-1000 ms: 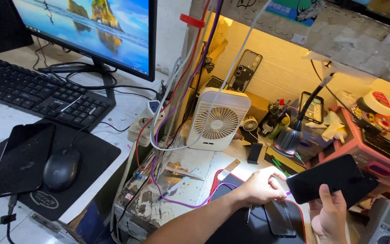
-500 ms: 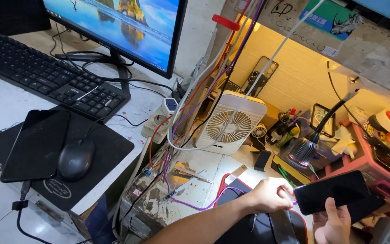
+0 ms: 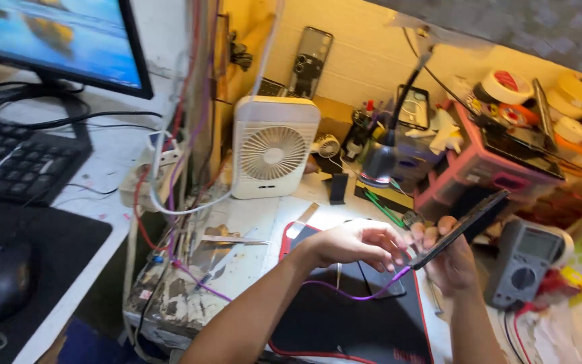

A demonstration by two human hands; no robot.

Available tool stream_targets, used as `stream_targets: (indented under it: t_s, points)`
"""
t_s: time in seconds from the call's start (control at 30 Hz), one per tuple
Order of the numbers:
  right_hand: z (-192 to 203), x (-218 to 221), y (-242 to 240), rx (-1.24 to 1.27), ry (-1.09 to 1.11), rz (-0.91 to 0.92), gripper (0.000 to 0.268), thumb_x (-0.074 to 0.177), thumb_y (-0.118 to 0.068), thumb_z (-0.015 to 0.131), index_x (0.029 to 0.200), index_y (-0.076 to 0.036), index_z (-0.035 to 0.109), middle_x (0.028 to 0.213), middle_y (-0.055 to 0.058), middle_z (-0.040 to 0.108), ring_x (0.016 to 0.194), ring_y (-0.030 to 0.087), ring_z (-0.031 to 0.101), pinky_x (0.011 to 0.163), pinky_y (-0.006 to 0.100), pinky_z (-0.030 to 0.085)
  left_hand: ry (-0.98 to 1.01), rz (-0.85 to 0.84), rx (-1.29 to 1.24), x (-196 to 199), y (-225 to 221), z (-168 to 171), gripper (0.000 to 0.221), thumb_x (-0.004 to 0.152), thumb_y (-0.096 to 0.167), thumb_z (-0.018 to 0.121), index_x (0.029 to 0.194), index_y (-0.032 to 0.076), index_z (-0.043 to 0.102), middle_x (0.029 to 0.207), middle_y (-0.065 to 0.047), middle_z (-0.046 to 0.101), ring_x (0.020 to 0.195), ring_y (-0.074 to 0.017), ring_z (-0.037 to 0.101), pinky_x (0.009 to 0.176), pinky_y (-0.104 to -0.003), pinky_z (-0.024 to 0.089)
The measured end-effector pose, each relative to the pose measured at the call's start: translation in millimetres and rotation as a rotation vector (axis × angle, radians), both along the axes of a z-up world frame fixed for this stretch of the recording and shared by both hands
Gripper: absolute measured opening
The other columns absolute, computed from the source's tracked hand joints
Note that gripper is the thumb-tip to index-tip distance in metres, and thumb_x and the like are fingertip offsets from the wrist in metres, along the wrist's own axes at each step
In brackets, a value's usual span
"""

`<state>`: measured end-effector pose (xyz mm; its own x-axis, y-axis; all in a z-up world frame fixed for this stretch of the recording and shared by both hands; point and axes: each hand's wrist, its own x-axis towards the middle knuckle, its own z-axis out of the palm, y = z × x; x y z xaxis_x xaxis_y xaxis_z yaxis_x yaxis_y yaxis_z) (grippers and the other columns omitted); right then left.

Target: Repairing a mobile phone by connecting a new screen and testing the internal components.

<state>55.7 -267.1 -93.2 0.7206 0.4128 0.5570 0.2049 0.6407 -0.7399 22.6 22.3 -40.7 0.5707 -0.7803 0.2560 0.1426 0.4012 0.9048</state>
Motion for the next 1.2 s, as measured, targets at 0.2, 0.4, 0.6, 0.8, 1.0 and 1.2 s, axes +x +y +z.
stream_targets:
  t_s: [0.2,0.4,0.6,0.8,1.0,1.2]
  points:
    - [2.3,-1.6,15.7,0.191,-0.206,0.549,0.032,0.095,-0.04,0.075,0.102,-0.017,0.055,0.095,0.008,0.052,0.112,0.034,0.038,0.096,0.057,0.034,0.116,-0.168,0.028,-4.5,-20.5,-13.4,0.019,0.108,0.012,0.06,0.124,0.001,0.064,0.11,-0.016,0.073,0.1,-0.0217,0.075,0.092,-0.034,0.062]
    - [18.9,-2.3,22.9,0.168,-0.244,0.658,0.031,0.088,-0.018,0.086,0.106,-0.014,0.061,0.106,0.012,0.055,0.12,0.04,0.042,0.095,0.058,0.043,0.111,-0.236,0.044,-15.3,-29.9,-8.3,0.027,0.104,0.01,0.067,0.129,-0.002,0.065,0.11,-0.021,0.072,0.096,-0.0274,0.075,0.093,-0.041,0.061]
    - [39.0,5.4,39.6,0.119,-0.359,0.782,0.044,0.092,-0.014,0.082,0.122,-0.01,0.051,0.12,0.017,0.052,0.131,0.041,0.037,0.107,0.056,0.037,0.134,-0.177,0.045,-11.1,-35.2,-15.5,0.025,0.099,0.009,0.074,0.12,-0.003,0.068,0.104,-0.019,0.073,0.092,-0.0229,0.075,0.085,-0.037,0.063]
    - [21.0,-2.1,27.9,0.098,-0.105,0.485,0.06,0.096,-0.033,0.077,0.131,0.001,0.043,0.114,0.026,0.055,0.12,0.039,0.051,0.103,0.05,0.042,0.166,-0.05,0.043,-21.4,-35.5,-0.8,0.031,0.092,0.011,0.08,0.115,0.003,0.061,0.102,-0.012,0.075,0.09,-0.0135,0.072,0.079,-0.031,0.064]
    - [65.5,-29.8,42.4,0.002,0.293,-0.193,0.022,0.102,-0.024,0.058,0.106,-0.003,0.065,0.098,0.018,0.071,0.096,0.03,0.069,0.091,0.047,0.051,0.107,0.309,0.037,0.3,-38.4,-15.0,0.033,0.094,0.012,0.077,0.118,0.004,0.057,0.101,-0.01,0.074,0.086,-0.0151,0.072,0.077,-0.031,0.065]
    - [68.9,-37.7,47.7,-0.259,0.391,-0.697,0.024,0.099,-0.03,0.057,0.085,-0.011,0.065,0.071,0.002,0.062,0.066,0.012,0.054,0.069,0.027,0.043,0.121,0.466,0.177,6.6,-37.7,-27.4,0.031,0.093,0.01,0.076,0.118,0.006,0.059,0.098,-0.008,0.073,0.081,-0.0118,0.069,0.068,-0.025,0.063]
